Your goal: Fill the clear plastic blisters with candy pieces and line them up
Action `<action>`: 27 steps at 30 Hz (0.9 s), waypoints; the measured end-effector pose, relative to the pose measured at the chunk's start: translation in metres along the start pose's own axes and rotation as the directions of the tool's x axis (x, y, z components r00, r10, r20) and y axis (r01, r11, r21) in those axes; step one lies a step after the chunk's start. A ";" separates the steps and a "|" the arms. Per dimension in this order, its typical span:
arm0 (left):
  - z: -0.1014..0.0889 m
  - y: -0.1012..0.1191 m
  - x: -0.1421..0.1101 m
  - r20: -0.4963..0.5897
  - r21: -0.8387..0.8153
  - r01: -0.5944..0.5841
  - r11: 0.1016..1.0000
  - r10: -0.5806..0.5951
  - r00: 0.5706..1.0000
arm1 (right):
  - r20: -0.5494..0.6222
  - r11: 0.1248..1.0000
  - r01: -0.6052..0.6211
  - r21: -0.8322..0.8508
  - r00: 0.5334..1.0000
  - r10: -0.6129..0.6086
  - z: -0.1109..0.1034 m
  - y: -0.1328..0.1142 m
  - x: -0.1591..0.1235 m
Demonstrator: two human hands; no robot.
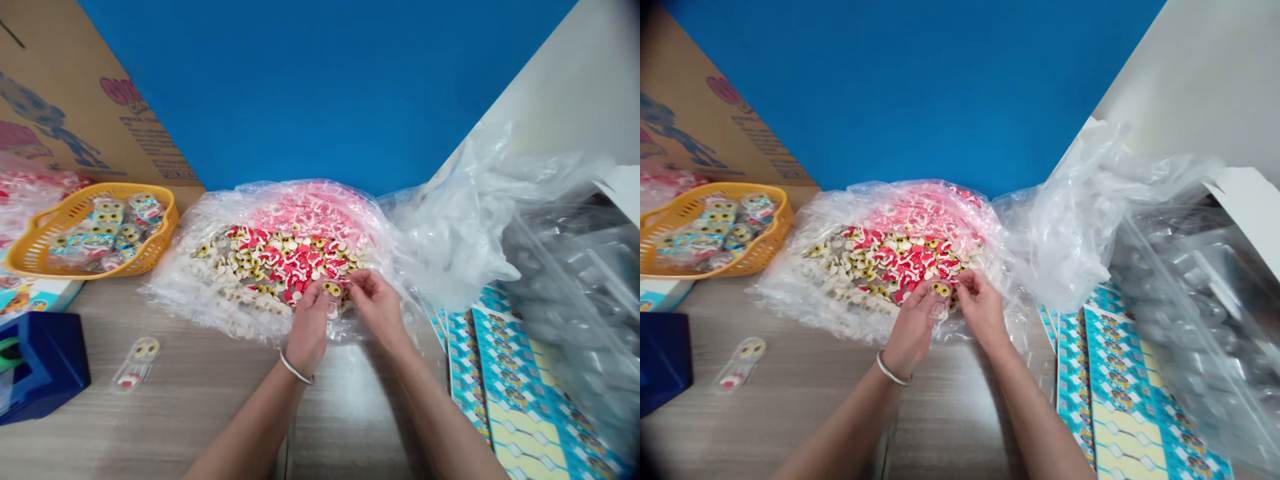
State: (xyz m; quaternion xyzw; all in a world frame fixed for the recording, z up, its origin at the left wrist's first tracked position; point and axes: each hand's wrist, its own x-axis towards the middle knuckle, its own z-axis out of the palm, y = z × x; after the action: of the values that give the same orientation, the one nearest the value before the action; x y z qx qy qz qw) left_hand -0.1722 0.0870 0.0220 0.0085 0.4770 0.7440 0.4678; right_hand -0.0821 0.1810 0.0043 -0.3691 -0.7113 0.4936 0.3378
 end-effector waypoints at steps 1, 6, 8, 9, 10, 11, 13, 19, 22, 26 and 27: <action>0.000 -0.001 0.002 -0.001 -0.004 0.019 1.000 -0.019 1.000 | -0.033 0.994 -0.054 0.095 0.998 0.057 0.000 0.001 0.000; -0.002 -0.001 0.004 0.000 0.014 0.050 0.999 -0.050 0.999 | -0.099 0.962 -0.083 0.259 0.989 0.112 -0.004 -0.007 -0.008; -0.003 0.001 0.001 0.012 -0.005 0.061 0.998 -0.061 0.998 | -0.048 0.975 -0.034 0.220 0.998 0.046 -0.004 -0.014 -0.019; -0.003 0.002 0.000 0.022 -0.023 0.059 0.998 -0.058 0.998 | -0.012 0.984 0.005 0.177 1.000 -0.003 -0.004 -0.017 -0.025; -0.003 0.003 -0.002 0.031 -0.042 0.049 0.998 -0.048 0.998 | 0.025 0.991 0.059 0.119 0.998 -0.063 -0.004 -0.019 -0.031; -0.004 0.004 -0.004 0.043 -0.053 0.039 0.998 -0.037 0.998 | 0.060 0.989 0.134 0.055 0.989 -0.137 -0.003 -0.019 -0.037; -0.005 0.006 -0.009 0.058 -0.058 0.031 0.998 -0.027 0.998 | 0.124 0.948 0.309 -0.068 0.946 -0.300 -0.004 -0.019 -0.047; -0.005 0.004 -0.032 0.119 0.008 0.111 0.994 -0.111 0.987 | 0.257 0.778 0.534 -0.333 0.845 -0.470 -0.016 -0.023 -0.074; -0.003 -0.004 -0.047 0.130 0.043 0.144 0.989 -0.149 0.980 | 0.299 0.717 0.559 -0.416 0.829 -0.472 -0.022 -0.030 -0.093; 0.001 -0.015 -0.068 0.148 0.091 0.214 0.973 -0.226 0.963 | 0.274 0.683 0.565 -0.462 0.824 -0.496 -0.036 -0.034 -0.126; 0.001 -0.017 -0.073 0.147 0.102 0.230 0.968 -0.244 0.959 | 0.245 0.700 0.547 -0.459 0.835 -0.493 -0.042 -0.033 -0.136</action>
State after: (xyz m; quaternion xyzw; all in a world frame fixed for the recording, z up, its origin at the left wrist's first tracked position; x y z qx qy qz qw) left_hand -0.1187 0.0377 0.0421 0.0299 0.4669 0.6588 0.5891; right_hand 0.0154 0.0751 0.0322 -0.2030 -0.9073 0.1893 0.3158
